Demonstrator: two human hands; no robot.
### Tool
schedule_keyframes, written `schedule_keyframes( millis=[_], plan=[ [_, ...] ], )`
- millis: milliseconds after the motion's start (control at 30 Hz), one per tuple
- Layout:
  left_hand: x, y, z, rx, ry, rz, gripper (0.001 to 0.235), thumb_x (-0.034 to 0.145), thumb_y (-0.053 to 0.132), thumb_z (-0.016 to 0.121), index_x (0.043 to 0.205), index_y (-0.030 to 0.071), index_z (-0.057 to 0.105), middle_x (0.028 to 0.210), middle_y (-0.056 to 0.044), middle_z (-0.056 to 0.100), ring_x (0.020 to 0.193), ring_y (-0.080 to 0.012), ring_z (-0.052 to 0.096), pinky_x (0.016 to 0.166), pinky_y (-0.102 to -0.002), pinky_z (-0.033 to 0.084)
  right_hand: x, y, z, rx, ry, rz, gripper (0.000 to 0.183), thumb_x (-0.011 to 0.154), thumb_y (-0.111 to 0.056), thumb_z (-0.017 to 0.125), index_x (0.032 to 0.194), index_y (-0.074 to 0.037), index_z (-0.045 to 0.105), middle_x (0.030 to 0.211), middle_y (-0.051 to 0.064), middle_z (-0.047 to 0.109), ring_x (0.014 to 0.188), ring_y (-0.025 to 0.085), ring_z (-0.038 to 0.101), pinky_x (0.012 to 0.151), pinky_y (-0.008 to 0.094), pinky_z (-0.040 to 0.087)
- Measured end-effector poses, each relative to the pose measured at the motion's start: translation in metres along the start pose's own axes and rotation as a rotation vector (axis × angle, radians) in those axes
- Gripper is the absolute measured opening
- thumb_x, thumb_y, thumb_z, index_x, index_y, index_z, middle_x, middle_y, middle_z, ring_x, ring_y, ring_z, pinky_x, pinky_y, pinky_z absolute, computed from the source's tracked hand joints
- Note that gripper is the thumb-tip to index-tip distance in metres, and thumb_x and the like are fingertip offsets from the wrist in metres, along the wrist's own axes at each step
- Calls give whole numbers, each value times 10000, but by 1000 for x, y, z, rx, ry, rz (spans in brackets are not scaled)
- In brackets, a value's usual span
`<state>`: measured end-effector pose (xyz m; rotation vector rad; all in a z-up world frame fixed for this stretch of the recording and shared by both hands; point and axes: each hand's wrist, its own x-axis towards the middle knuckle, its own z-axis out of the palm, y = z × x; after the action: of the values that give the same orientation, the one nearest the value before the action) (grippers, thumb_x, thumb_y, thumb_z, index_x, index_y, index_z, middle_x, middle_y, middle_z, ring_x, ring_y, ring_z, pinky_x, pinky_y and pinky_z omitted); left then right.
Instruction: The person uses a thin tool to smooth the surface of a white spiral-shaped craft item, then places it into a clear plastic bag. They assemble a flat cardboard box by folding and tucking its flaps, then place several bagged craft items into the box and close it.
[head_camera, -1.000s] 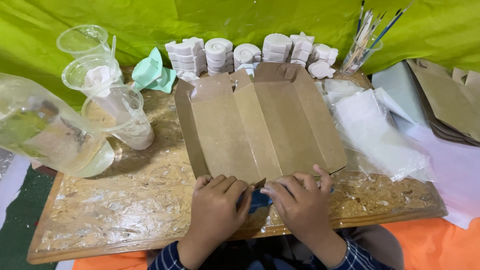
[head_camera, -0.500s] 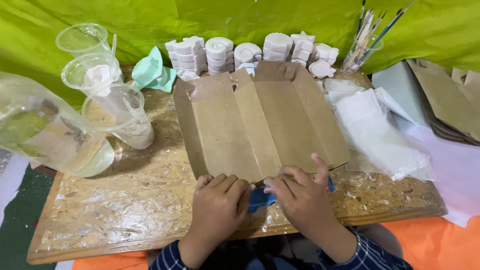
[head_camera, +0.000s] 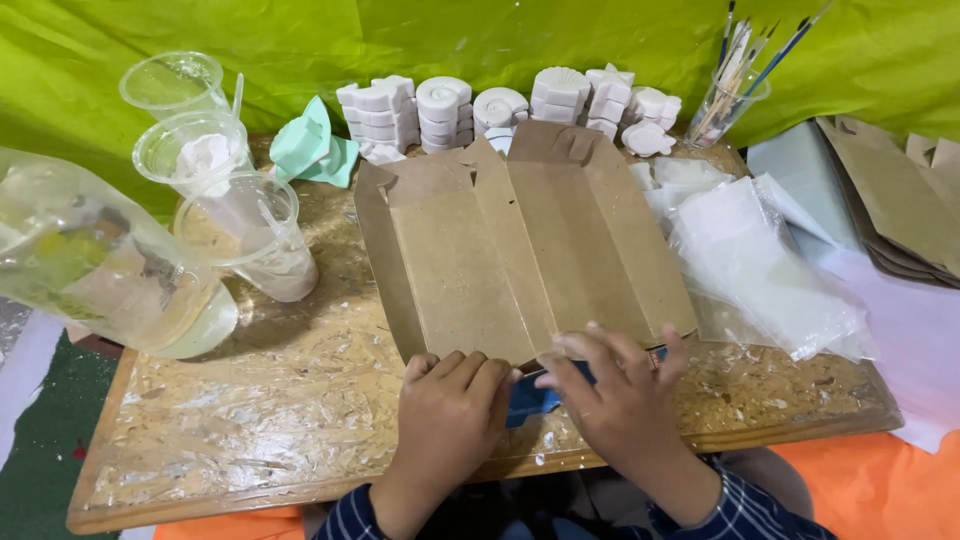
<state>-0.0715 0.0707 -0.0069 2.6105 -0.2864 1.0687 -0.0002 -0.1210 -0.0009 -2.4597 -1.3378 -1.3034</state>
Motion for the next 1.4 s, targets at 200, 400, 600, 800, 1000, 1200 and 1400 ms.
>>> schedule_keyframes(
  millis=[200, 400, 600, 800, 1000, 1200, 1400],
  plan=[
    [1, 3, -4, -30, 6, 7, 179, 969, 203, 611, 794, 172, 631, 670, 8, 572, 605, -216, 534, 609, -390, 311, -7, -4, 1, -37, 49, 78, 112, 978, -309, 765, 883, -358, 730, 1238, -41, 638, 1274, 279, 479, 1182, 610, 97],
    [0, 2, -9, -49, 5, 37, 124, 938, 134, 593, 818, 151, 621, 709, -1, 600, 632, -212, 538, 631, -389, 307, 9, -17, -2, -63, 106, 42, 191, 935, -206, 821, 813, -308, 716, 1090, -90, 724, 1203, 236, 548, 1157, 538, 156],
    [-23, -16, -35, -78, 235, 13, 195, 776, 99, 571, 932, 141, 679, 926, -14, 706, 927, -231, 669, 978, -420, 319, 2, -19, -3, -70, 18, 94, 129, 984, -252, 707, 972, -375, 741, 1161, -114, 708, 1184, 221, 571, 1141, 523, 146],
    [-65, -48, -49, -117, 56, -40, 357, 875, 127, 609, 1231, 134, 632, 1309, -46, 673, 1297, -306, 600, 1074, -505, 411, -1, -25, 2, -21, 15, 77, 278, 895, -86, 750, 860, -356, 696, 1205, -112, 713, 1257, 245, 542, 1154, 567, 123],
    [-54, -43, -43, -95, 48, -98, 37, 957, 133, 663, 981, 161, 659, 1054, 21, 732, 1179, -274, 650, 931, -438, 420, 6, -41, -1, -97, -18, 110, 144, 1001, -512, 661, 1003, -376, 709, 1260, -161, 694, 1297, 233, 523, 1142, 589, 136],
    [-59, -44, -49, -403, 82, -289, 81, 960, 160, 610, 917, 119, 666, 982, -19, 749, 1180, -311, 661, 1028, -440, 483, 18, -57, -1, 58, 26, 151, 165, 993, -371, 686, 838, -323, 659, 1207, -138, 714, 1257, 265, 573, 1138, 577, 89],
    [-65, -46, -47, -416, 141, -189, 47, 942, 70, 606, 949, 66, 652, 993, -62, 709, 1086, -312, 691, 954, -424, 511, 26, -57, -1, 107, 26, 200, 167, 960, -328, 734, 802, -294, 692, 1142, -110, 725, 1243, 261, 583, 1162, 557, 42]
  ],
)
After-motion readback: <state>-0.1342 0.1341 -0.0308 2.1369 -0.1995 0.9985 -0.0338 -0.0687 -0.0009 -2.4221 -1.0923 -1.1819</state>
